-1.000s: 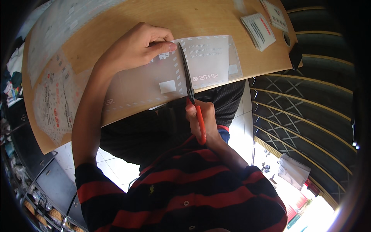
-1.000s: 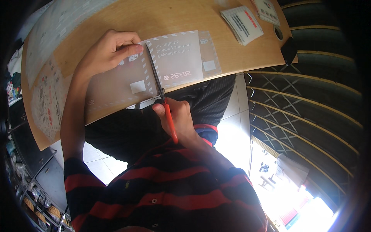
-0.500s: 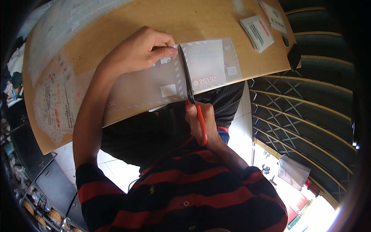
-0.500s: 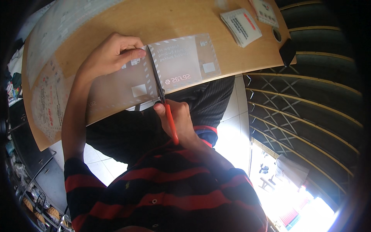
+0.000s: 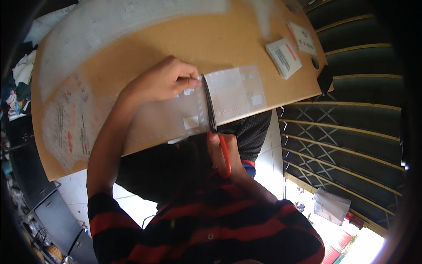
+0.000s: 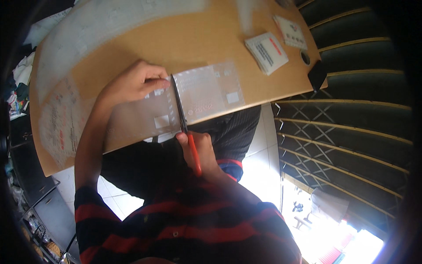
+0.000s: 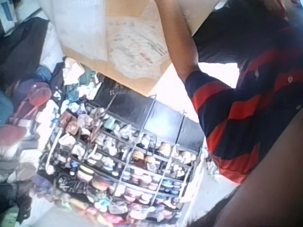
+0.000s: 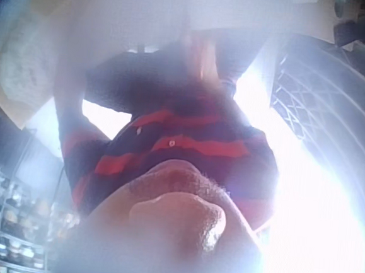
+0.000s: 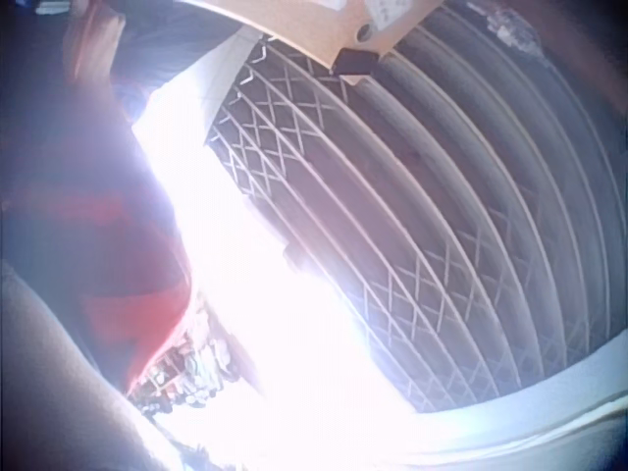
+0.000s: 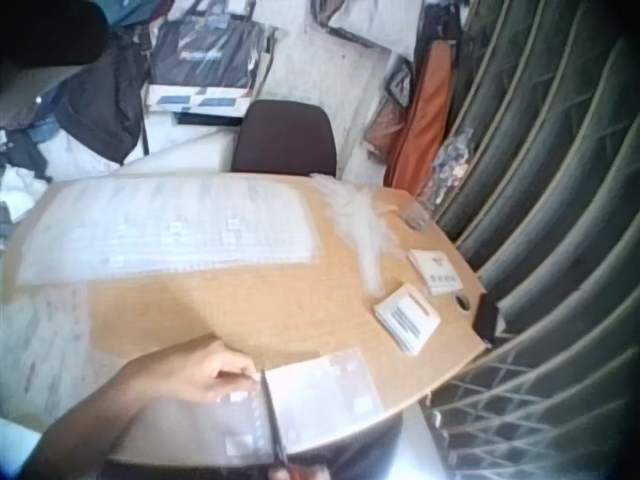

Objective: The person uses red-handled scissors to cut a large sheet of translucent paper with printed text and graphics into smaller rectangular pieces. After cutting, the person arranges the cut pieces on the table, stacking them into neat piles.

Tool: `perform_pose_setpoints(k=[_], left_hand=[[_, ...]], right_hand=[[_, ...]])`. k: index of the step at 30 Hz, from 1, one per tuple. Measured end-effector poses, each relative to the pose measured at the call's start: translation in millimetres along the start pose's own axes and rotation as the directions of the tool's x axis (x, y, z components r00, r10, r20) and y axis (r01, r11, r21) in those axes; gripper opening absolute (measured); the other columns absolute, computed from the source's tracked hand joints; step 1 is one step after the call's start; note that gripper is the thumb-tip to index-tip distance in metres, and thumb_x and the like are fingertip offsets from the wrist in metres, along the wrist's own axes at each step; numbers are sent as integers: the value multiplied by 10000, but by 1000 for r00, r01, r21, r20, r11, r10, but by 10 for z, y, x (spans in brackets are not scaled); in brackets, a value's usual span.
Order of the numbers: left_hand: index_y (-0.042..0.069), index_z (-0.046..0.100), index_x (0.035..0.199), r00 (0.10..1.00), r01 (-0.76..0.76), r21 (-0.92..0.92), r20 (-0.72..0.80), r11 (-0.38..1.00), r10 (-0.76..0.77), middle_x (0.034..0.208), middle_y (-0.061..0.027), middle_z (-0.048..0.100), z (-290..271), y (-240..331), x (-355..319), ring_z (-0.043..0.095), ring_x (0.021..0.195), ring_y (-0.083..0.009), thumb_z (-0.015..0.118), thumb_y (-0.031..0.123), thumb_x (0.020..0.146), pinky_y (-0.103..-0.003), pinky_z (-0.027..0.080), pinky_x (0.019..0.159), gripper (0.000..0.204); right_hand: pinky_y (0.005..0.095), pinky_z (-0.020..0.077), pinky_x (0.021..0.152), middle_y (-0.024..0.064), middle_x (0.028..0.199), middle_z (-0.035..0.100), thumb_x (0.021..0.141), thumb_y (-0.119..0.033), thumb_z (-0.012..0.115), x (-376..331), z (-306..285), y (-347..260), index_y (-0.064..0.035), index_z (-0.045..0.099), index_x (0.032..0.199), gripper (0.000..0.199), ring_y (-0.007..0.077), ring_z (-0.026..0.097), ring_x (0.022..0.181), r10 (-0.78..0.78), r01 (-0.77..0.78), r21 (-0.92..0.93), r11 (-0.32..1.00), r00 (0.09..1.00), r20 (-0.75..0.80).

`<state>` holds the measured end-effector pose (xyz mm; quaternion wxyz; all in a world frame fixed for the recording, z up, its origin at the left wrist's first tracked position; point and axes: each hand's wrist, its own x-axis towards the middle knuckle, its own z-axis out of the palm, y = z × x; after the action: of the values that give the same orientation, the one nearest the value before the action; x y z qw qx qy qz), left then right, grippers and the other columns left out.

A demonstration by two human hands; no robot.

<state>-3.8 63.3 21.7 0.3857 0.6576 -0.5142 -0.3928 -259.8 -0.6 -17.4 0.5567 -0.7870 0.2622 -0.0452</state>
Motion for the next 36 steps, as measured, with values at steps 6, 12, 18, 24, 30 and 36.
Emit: perform_pose_setpoints(k=[6,12,18,24,30,36], left_hand=[[-9,650,899,999,-51,100,-13,994,53,713,-110,642,-47,-7,-42,559,643,-138,633,155,912,-316,458,636,166],[19,648,904,964,-33,323,-239,946,115,788,-153,679,-101,-107,-42,639,699,-282,638,168,896,-375,489,664,149],[52,642,901,876,-120,461,-367,879,312,837,-141,679,-51,-195,-9,651,775,-340,660,162,855,-430,500,684,121],[52,643,896,859,-159,444,-378,882,345,849,-127,688,-59,-257,0,661,774,-328,665,156,849,-421,508,683,116],[54,627,854,845,-206,407,-384,890,372,818,-125,683,-47,-220,-25,655,747,-330,632,151,863,-432,506,673,97],[51,651,881,862,-173,427,-370,888,346,841,-123,691,-30,-222,-38,663,760,-326,645,162,868,-420,514,681,112]], right_hand=[[404,413,478,167,505,486,958,-395,596,-24,-24,7,9,544,666,501,329,478,442,99,-99,-18,995,995,-28],[256,436,413,32,543,585,892,-197,713,-129,-164,-49,-7,586,728,281,94,589,463,20,-22,-119,993,1000,-18],[251,446,466,49,580,593,814,-168,782,-50,-524,-225,-3,644,863,220,93,560,478,-320,209,-382,900,913,-255],[365,527,542,113,895,680,690,-293,873,231,-812,-171,-46,538,1318,753,237,652,614,-478,272,-710,650,872,-103],[396,500,562,125,748,618,692,-11,703,248,-842,154,-134,548,1364,701,302,615,608,-519,305,-697,649,847,-113],[348,517,577,141,751,650,694,44,648,63,-899,155,-115,656,1201,532,255,674,650,-451,240,-612,753,866,-215]])
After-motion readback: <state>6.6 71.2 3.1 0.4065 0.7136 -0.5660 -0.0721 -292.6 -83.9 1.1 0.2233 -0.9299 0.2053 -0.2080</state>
